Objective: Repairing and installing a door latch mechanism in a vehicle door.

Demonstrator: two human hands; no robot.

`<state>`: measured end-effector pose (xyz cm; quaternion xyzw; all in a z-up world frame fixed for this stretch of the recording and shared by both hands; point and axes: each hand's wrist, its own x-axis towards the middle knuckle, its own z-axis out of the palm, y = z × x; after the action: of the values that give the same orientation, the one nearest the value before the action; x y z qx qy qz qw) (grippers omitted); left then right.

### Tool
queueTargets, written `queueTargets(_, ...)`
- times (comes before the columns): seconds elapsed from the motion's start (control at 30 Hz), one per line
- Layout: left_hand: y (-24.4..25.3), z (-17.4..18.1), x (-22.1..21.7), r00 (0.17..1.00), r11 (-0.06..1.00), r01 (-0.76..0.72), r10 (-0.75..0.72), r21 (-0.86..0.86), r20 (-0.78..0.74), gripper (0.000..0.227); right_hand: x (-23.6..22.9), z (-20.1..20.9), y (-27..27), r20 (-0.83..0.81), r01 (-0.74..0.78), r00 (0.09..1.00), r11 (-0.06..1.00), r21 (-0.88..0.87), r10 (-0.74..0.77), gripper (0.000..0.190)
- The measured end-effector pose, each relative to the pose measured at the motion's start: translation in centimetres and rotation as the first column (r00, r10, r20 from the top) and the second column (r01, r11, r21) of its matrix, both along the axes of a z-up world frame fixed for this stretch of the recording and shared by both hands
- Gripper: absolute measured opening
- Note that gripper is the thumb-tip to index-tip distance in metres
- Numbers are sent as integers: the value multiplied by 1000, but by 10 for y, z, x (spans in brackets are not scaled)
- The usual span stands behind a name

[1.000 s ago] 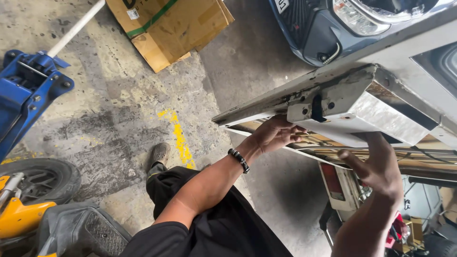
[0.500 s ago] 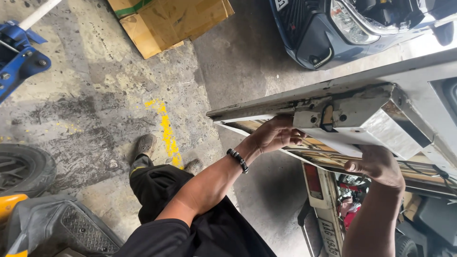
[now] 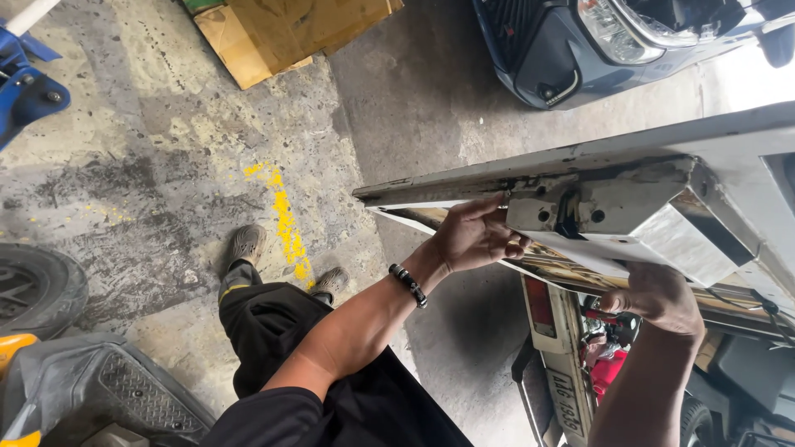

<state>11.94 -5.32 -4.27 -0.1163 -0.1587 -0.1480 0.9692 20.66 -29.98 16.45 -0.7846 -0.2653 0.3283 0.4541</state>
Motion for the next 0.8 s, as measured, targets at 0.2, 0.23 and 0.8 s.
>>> queueTargets(0.2,-5,-6,3,997,987,16,-3,159,-77,64,5,-9,-11,83,-91,993,994,53,87,85)
queueTargets(0.23,-3,-5,5,997,986,15,-2,165,-80,64,23,-16,-31,81,-92,993,994,59,87,85)
queueTargets(0.8,44,16,-28,988,786,-114,156,608,-16,65,-10,32,71,117,-81,879,386,-919,462,59)
